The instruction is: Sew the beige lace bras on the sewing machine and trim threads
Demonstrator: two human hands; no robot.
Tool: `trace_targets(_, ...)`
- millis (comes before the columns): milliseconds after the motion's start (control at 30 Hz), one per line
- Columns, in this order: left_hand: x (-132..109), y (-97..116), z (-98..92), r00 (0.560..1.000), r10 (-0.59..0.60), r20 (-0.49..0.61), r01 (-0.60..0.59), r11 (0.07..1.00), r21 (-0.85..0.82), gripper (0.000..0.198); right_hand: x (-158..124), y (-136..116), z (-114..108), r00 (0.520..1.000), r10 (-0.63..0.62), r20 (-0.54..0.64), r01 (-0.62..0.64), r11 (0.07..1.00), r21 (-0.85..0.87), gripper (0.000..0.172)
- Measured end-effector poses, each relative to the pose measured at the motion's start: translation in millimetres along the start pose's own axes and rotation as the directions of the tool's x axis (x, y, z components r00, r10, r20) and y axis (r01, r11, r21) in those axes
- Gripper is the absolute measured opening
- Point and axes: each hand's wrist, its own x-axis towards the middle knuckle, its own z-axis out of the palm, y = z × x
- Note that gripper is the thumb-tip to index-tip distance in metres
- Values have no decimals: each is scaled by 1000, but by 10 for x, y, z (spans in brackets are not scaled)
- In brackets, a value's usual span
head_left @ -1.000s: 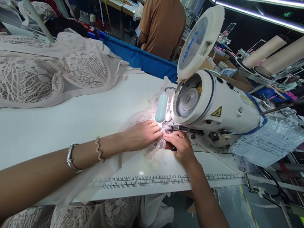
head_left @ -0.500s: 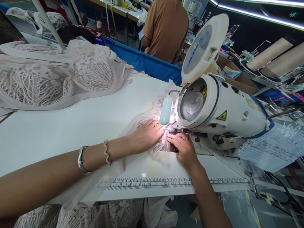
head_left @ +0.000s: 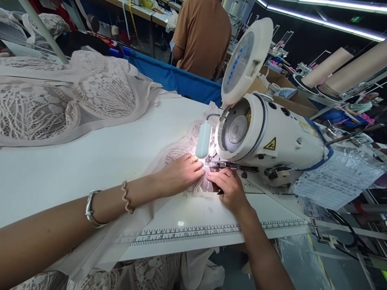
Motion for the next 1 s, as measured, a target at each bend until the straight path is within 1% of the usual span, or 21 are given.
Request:
trace_targets(167, 0, 6, 28, 996, -84, 30, 82, 995, 54, 18, -34, 16, 25, 1000, 20, 21, -19, 1000, -23, 42)
trace_targets(233, -5, 16, 41, 993, -114, 43, 110, 991, 73, 18, -38, 9, 22, 1000, 9, 27, -8, 999, -35, 38)
trace_targets(333, -9, 39, 46, 989, -145, 21, 144, 988, 60, 16, -30, 1, 13, 999, 1, 36, 1, 999, -43, 32)
trace_targets(400, -3, 58, 41, 996, -94, 5, 94, 996, -8, 19, -25, 7, 18, 1000, 4, 26, -3, 999, -47, 35)
trace_targets(467, 6, 79, 40, 1000, 24, 3, -23, 996, -88, 26, -29, 23, 34, 1000, 6, 11, -5, 999, -37, 40)
trace_targets(533, 8, 101, 49, 992, 126, 1, -125, 986, -115, 29, -43, 39, 55, 1000, 12, -1, -12, 1000, -18, 42)
trace_targets(567, 5, 111, 57, 989, 146, 4, -145, 984, -105, 30, -51, 46, 64, 1000, 23, 0, -23, 1000, -12, 42)
trace_targets(600, -1, 119, 66, 989, 146, 11, -144, 986, -87, 30, -58, 50, 70, 999, 35, 5, -35, 999, -9, 42)
trace_targets(700, -28, 132, 86, 995, 94, 42, -93, 995, -31, 32, -69, 51, 72, 994, 98, 50, -97, 995, -28, 43)
trace_targets(833, -48, 110, 99, 997, 68, 29, -67, 998, -8, 35, -68, 49, 51, 981, 157, 112, -153, 987, -41, 55)
trace_targets(933, -47, 69, 103, 999, 36, 5, -36, 999, -18, 37, -75, 59, 41, 984, 148, 99, -150, 989, 10, 57)
trace_targets(1000, -40, 36, 97, 1000, 14, 21, -14, 999, -29, 40, -83, 66, 38, 986, 145, 85, -148, 989, 29, 55)
